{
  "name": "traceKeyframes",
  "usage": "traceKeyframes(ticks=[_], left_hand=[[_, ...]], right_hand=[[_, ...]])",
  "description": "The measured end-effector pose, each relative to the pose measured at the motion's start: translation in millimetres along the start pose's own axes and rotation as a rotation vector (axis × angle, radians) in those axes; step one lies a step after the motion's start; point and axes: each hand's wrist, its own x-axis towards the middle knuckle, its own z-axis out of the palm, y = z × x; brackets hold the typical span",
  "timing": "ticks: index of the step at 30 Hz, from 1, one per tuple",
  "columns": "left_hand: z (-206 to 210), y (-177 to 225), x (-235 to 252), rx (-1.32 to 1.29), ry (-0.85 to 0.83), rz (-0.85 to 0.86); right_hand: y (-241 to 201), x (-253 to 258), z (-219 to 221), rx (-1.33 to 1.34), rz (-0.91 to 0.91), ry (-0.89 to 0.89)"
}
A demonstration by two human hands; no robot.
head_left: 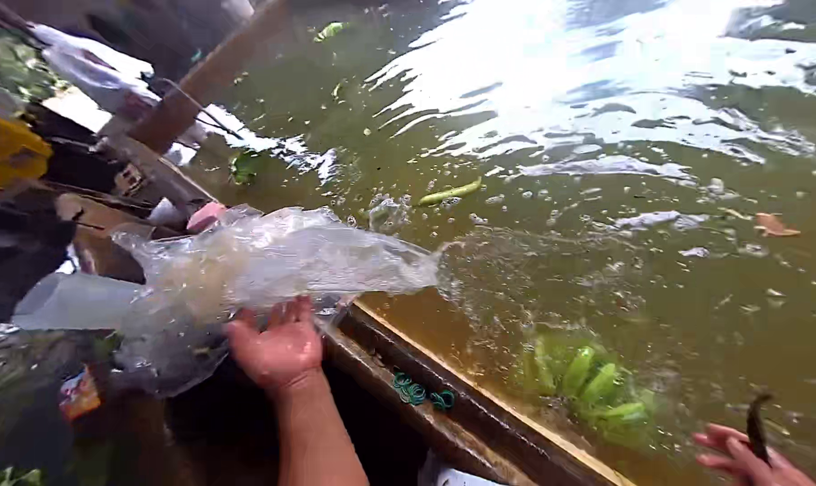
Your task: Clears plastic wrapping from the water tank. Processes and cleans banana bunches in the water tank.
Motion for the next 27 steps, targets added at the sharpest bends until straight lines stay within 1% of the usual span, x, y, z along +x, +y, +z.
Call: traceKeyframes(ticks=[1,2,3,4,5,6,7,9,11,12,13,14,16,17,19,20,22,24,27], left_hand=[[-24.6,0.1,9.2,0.164,0.077,-0.023],[-42.9,-8.5,8.9,0.335,0.111,-0.060],[-52.9,-22.8,-1.5,0.493,0.090,-0.122],[-56.2,-42.7,-18.1,0.644,0.018,-0.212],[-55.4,-66.9,-38.7,0.782,-0.114,-0.314],[-51.4,-91.8,-62.6,0.878,-0.288,-0.427],[-44.7,-117.8,-86.6,0.937,-0.466,-0.551],[-28.5,-171.5,-130.0,1.012,-0.767,-0.782],[-20.3,-220.8,-165.0,1.152,-1.015,-0.907],[-20.5,-241.9,-179.4,1.234,-1.119,-0.923],[-20.6,-258.5,-193.8,1.283,-1.181,-0.934],[-19.0,-270.6,-209.4,1.292,-1.177,-0.948],[-14.3,-287.3,-234.7,1.280,-1.081,-0.958],[-12.0,-296.0,-240.8,1.319,-1.068,-0.912],[-2.8,-305.0,-244.0,1.468,-1.077,-0.831],[3.2,-308.3,-243.6,1.508,-1.079,-0.820],[14.9,-315.6,-246.6,1.524,-1.068,-0.859],[24.5,-318.6,-255.9,1.550,-1.093,-0.868],[35.9,-316.0,-261.3,1.638,-1.230,-0.905]], right_hand=[[14.1,2.7,0.9,0.005,0.099,0.081],[28.7,7.7,0.9,0.019,0.180,0.166],[41.0,13.5,-0.5,0.038,0.250,0.226],[50.8,19.1,-2.2,0.060,0.305,0.271],[60.0,24.7,-4.1,0.087,0.356,0.306],[68.3,29.7,-5.7,0.119,0.408,0.334],[75.7,34.4,-6.9,0.152,0.456,0.357],[87.5,45.2,-7.8,0.185,0.537,0.385],[97.7,54.6,-3.5,0.233,0.619,0.402],[103.3,59.3,1.4,0.259,0.657,0.418],[106.6,64.1,7.1,0.282,0.693,0.426],[108.1,69.6,13.6,0.303,0.724,0.436],[106.7,80.8,27.4,0.299,0.764,0.446],[104.1,86.8,35.3,0.288,0.771,0.452],[95.8,96.7,50.3,0.283,0.770,0.450],[89.2,101.8,56.6,0.282,0.756,0.445],[75.7,111.7,61.0,0.259,0.721,0.416],[68.0,121.0,54.4,0.241,0.686,0.395],[58.4,128.6,33.5,0.274,0.599,0.394]])
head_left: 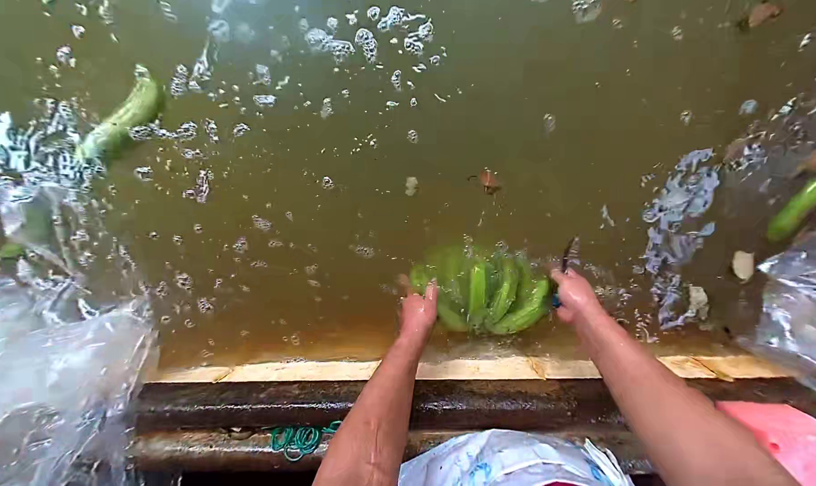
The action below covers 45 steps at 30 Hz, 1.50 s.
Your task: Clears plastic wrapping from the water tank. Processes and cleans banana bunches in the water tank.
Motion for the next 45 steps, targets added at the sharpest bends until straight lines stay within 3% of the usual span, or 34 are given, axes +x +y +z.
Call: traceKeyframes(ticks=[4,8,12,15,20,25,30,35,39,42,45], left_hand=[[-24.5,0.5,-3.0,0.197,-0.216,0.050],[-27.0,-1.8,2.0,0.533,-0.280,0.484],[-20.1,14.9,-0.9,0.766,-0.450,0.629],[-13.8,21.7,0.0,0.721,-0.511,0.669],[-8.2,21.7,-1.5,0.416,-0.549,0.576],[-9.7,10.1,3.0,0.084,-0.507,0.522],[6.3,1.1,-20.0,0.205,-0.361,0.613],[37.0,2.7,-39.8,0.315,-0.158,0.463],[34.4,1.4,-17.7,0.257,-0.146,0.285],[20.4,-5.3,-7.7,0.096,-0.186,0.349],[11.7,-19.4,-10.8,-0.050,-0.103,0.447]], right_hand=[[6.5,11.5,-22.0,0.038,-0.035,0.052],[36.3,6.6,-22.3,-0.100,0.075,0.179],[48.7,-7.2,-4.4,0.132,0.183,0.200],[46.0,1.5,-5.2,0.249,0.203,0.200],[42.8,10.2,-24.2,0.418,0.168,0.183],[48.9,-25.7,-8.5,0.388,0.229,0.056],[33.4,-60.1,21.8,0.457,0.173,-0.032],[7.6,-67.1,21.4,0.115,-0.003,-0.304],[-11.4,-44.6,7.8,-0.403,-0.339,-0.262],[-22.0,-24.7,-2.0,-0.612,-0.448,-0.247],[-31.7,-14.8,0.2,-0.661,-0.486,-0.272]])
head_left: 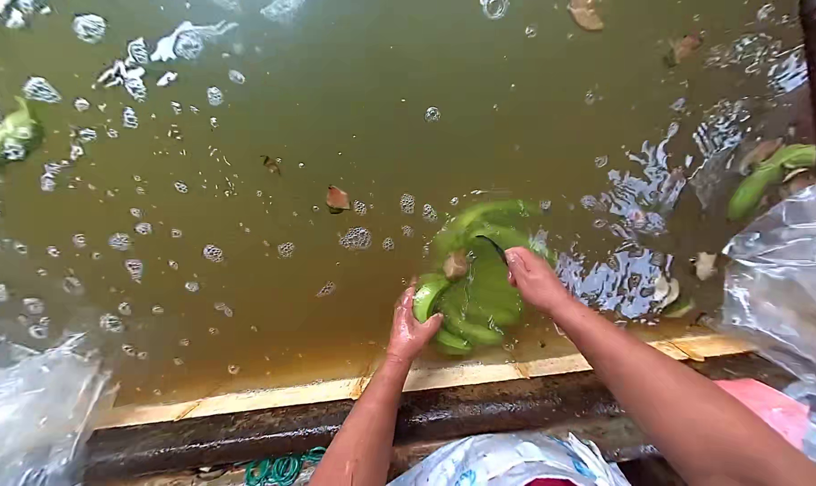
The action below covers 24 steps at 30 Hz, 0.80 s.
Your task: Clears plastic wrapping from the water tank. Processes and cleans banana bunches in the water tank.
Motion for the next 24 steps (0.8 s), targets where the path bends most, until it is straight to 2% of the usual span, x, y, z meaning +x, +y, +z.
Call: traceKeyframes(ticks=[5,9,12,15,18,21,22,24], left_hand=[[-16.2,7.6,-24.2,-0.017,0.177,0.113],[-20.3,31.4,-40.9,0.059,0.325,0.262],[-17.6,67.3,-48.7,0.142,0.465,0.358],[-6.2,113.9,-50.7,0.274,0.577,0.394],[4.8,144.7,-40.4,0.382,0.654,0.471],[13.6,153.3,-27.5,0.488,0.648,0.564],[14.9,151.3,-23.1,0.513,0.636,0.585],[13.1,143.0,-11.4,0.542,0.614,0.625]], right_hand=[[-33.8,12.3,8.5,-0.088,-0.037,0.021],[-50.7,15.3,15.1,-0.214,-0.121,0.039],[-59.6,14.5,11.0,-0.286,-0.118,0.121],[-71.2,9.6,10.7,-0.279,-0.009,0.199],[-72.2,-9.5,20.5,-0.100,0.075,0.247],[-66.6,-8.9,13.5,0.147,0.184,0.164],[-63.3,-9.2,13.9,0.263,0.231,0.137],[-60.4,-20.9,12.7,0.710,0.308,0.013]])
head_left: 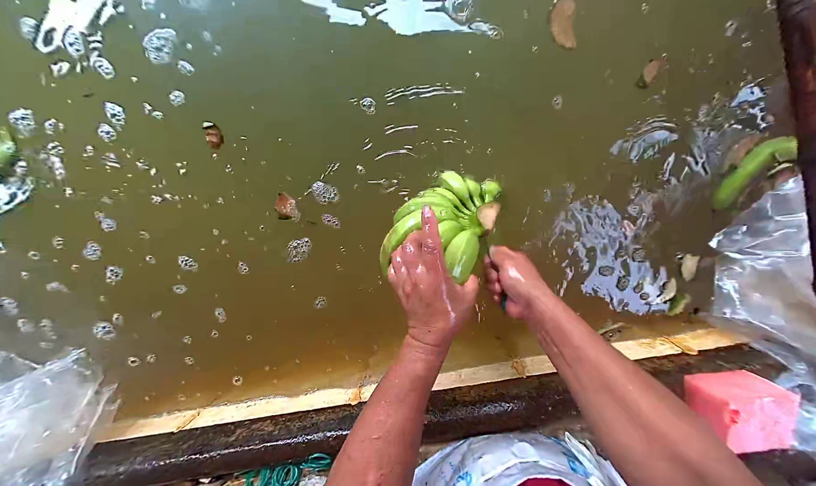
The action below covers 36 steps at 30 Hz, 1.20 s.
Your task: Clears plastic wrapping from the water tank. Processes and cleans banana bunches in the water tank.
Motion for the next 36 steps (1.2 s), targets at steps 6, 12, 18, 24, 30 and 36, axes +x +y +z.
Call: traceKeyframes(ticks=[6,12,18,24,30,36], left_hand=[[13.1,-54.1,-17.8,-0.415,-0.177,-0.444],[32.4,-74.6,-83.9,-0.932,-0.169,-1.030],[14.2,-86.1,-109.6,-0.925,-0.432,-1.127],[39.0,-129.1,-68.4,-1.255,-0.175,-1.322],[4.7,-96.7,-100.7,-1.387,-0.335,-1.268],[5.9,-33.4,-89.8,-1.365,-0.287,-1.300]], right_hand=[[0.0,20.7,-75.0,0.665,0.052,0.064],[26.9,4.6,-101.3,0.406,0.011,0.143],[66.3,-10.5,-51.5,-0.206,0.094,-0.071],[82.4,-4.2,-40.1,-0.787,-0.029,0.004],[52.1,-3.1,-45.2,-1.080,-0.103,0.186],[29.6,16.8,-45.5,-1.092,-0.047,0.240]])
